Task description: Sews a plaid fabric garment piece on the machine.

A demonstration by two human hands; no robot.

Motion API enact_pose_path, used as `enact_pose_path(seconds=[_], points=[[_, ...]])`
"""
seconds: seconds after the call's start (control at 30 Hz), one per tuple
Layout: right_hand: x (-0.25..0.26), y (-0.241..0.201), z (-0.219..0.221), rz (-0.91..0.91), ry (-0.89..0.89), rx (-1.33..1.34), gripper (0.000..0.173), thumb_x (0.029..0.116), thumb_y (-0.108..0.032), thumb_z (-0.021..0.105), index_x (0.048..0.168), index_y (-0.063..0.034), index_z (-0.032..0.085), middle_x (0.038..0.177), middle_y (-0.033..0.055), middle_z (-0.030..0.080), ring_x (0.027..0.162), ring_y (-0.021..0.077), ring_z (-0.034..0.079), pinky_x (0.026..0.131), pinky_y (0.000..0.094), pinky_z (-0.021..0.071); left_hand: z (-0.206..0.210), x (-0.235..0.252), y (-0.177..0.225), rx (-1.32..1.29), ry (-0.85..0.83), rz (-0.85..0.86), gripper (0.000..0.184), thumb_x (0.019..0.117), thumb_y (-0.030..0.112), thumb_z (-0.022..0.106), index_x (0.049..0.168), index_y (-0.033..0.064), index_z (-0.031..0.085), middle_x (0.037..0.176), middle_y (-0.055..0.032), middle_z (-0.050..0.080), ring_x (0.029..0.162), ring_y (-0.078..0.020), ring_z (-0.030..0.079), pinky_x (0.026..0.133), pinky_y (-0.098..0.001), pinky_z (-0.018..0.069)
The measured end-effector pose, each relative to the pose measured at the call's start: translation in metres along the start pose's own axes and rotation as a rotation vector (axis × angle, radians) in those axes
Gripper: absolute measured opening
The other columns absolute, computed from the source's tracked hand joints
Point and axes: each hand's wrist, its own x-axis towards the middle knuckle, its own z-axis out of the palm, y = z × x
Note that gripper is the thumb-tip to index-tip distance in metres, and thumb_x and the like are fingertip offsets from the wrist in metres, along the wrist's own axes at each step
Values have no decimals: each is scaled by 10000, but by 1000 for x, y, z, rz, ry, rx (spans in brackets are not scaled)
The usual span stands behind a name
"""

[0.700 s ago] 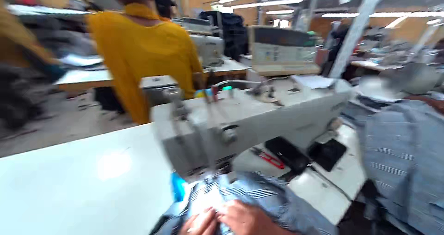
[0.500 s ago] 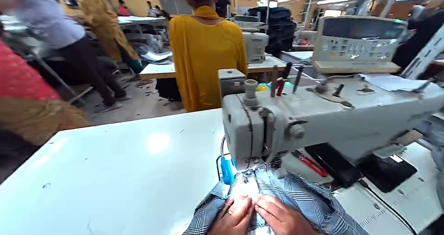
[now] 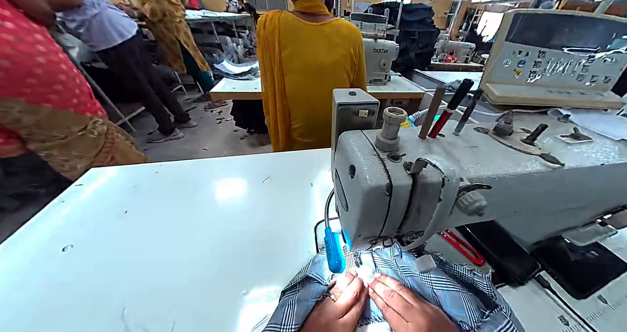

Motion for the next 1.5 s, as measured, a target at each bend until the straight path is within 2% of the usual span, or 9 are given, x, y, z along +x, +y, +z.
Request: enact_pose_path(seconds=[0.23, 0.43, 0.67, 0.9, 1.0, 1.07, 1.23, 1.37, 1.5], points=[[14, 17, 13, -31, 70, -22, 303, 922, 67, 524, 1140, 7, 725, 1199, 99, 739, 1198, 202, 675, 1022, 260, 508, 7, 8, -23, 26, 75, 55, 370, 874, -11, 527, 1183, -59, 727, 1206, -225, 718, 1126, -341, 707, 988, -403, 542], [13, 24, 22, -9, 165, 80, 304, 899, 76, 522, 1084, -16, 744, 1145, 95, 750, 1168, 196, 684, 1031, 245, 500, 9, 11, -32, 26, 101, 95, 392, 841, 3, 538, 1179, -25, 734, 1168, -194, 726, 1090, -317, 707, 965, -370, 546], [14, 25, 22, -17, 150, 48, 292, 898, 75, 534, 1080, -15, 744, 1141, 94, 751, 1165, 192, 685, 1015, 241, 506, 6, 13, -31, 5, 73, 82, 402, 827, -13, 545, 1182, -26, 734, 1170, -206, 723, 1082, -328, 710, 958, -385, 548], [19, 27, 23, -14, 124, -27, 299, 891, 56, 542, 1084, -33, 751, 1161, 73, 751, 1158, 195, 691, 973, 254, 534, 7, 15, -37, -2, 104, 94, 381, 820, -22, 552, 1143, -7, 753, 1138, -201, 725, 1045, -325, 718, 903, -389, 575], [19, 29, 25, -11, 119, -50, 310, 892, 43, 535, 1095, -42, 753, 1165, 66, 751, 1144, 192, 696, 960, 253, 541, 8, 15, -39, 23, 111, 104, 393, 822, 1, 545, 1151, 18, 759, 1130, -188, 728, 1035, -322, 720, 879, -391, 582], [21, 30, 26, -6, 133, -56, 314, 879, 42, 536, 1084, -45, 758, 1148, 64, 754, 1127, 187, 702, 950, 252, 546, 9, 15, -42, 38, 118, 106, 387, 829, 20, 539, 1142, 40, 767, 1115, -182, 733, 1002, -323, 729, 825, -403, 594], [23, 32, 28, 2, 135, -45, 317, 879, 45, 531, 1082, -43, 758, 1154, 67, 753, 1118, 185, 705, 951, 252, 546, 9, 15, -45, 29, 110, 109, 397, 824, 12, 546, 1143, 63, 776, 1106, -186, 732, 988, -329, 726, 831, -411, 591], [26, 32, 27, 11, 123, -45, 335, 857, 51, 534, 1084, -42, 762, 1144, 72, 759, 1094, 192, 718, 933, 262, 557, 6, 16, -45, 35, 97, 126, 393, 818, 17, 553, 1131, 83, 780, 1097, -206, 726, 982, -369, 724, 790, -472, 596], [27, 33, 27, 28, 112, -31, 330, 860, 48, 538, 1087, -40, 761, 1138, 79, 756, 1068, 197, 725, 912, 268, 568, 7, 17, -47, 56, 113, 131, 381, 836, 42, 544, 1110, 125, 795, 1067, -197, 726, 936, -357, 726, 738, -467, 596]])
